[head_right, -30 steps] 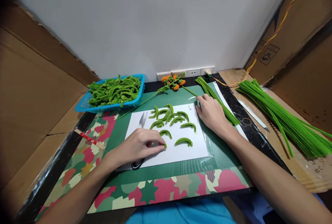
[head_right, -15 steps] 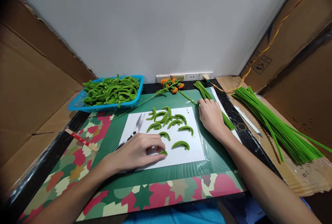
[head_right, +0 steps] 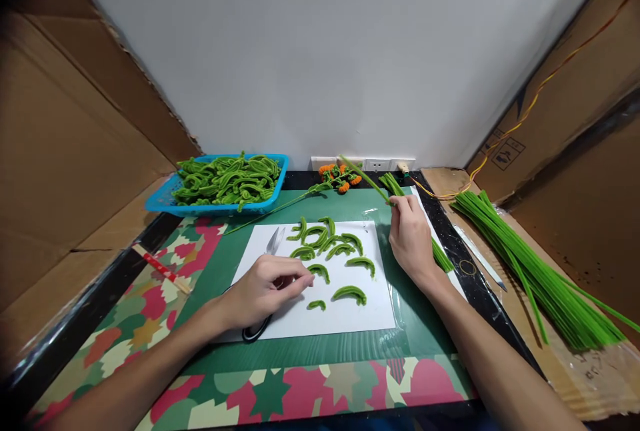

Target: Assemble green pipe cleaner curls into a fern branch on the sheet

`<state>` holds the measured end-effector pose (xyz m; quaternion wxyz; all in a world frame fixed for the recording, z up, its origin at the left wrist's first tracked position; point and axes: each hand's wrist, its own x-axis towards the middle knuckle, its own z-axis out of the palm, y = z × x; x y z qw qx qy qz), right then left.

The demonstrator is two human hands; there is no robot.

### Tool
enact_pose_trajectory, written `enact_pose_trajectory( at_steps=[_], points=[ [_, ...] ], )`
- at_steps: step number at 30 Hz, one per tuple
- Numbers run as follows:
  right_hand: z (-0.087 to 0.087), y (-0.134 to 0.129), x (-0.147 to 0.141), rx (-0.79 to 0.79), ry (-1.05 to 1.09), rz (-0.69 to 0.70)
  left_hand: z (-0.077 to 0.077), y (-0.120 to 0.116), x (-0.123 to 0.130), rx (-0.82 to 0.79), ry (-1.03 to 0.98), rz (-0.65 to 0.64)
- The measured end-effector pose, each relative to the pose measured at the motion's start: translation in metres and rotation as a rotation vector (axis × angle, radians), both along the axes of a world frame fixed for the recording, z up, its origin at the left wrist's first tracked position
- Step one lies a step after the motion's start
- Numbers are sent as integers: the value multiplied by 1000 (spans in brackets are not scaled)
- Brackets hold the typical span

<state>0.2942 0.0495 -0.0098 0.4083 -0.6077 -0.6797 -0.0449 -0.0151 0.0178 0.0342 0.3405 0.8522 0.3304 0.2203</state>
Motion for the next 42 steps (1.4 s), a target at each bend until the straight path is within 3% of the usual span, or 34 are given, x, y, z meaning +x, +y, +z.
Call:
enact_pose_trajectory(
  at_steps=[7, 12, 15, 17, 23, 32, 36, 42],
  points=[
    [2, -3, 2, 1, -356, -31, -5, 8, 1, -317, -266, 207],
    [17, -13, -2, -4, -609, 6, -2, 15, 5, -508, -498, 300],
    [26, -20, -10, -24, -671, 32, 1, 18, 7, -536, -595, 338],
    [28, -22, -13, -117, -708, 14, 2, 20, 8, -534, -625, 379],
    [27, -17, -3, -411, -757, -196, 4, 25, 5, -491, -658, 460],
    [32, -19, -9, -353, -677, -250, 11, 24, 4, -595, -743, 514],
    [22, -19, -8, -211, -602, -123, 14, 24, 2, -713, -787, 498],
    [14, -24, -17, 16, -469, 219, 15, 18, 4, -660, -793, 409]
  ],
)
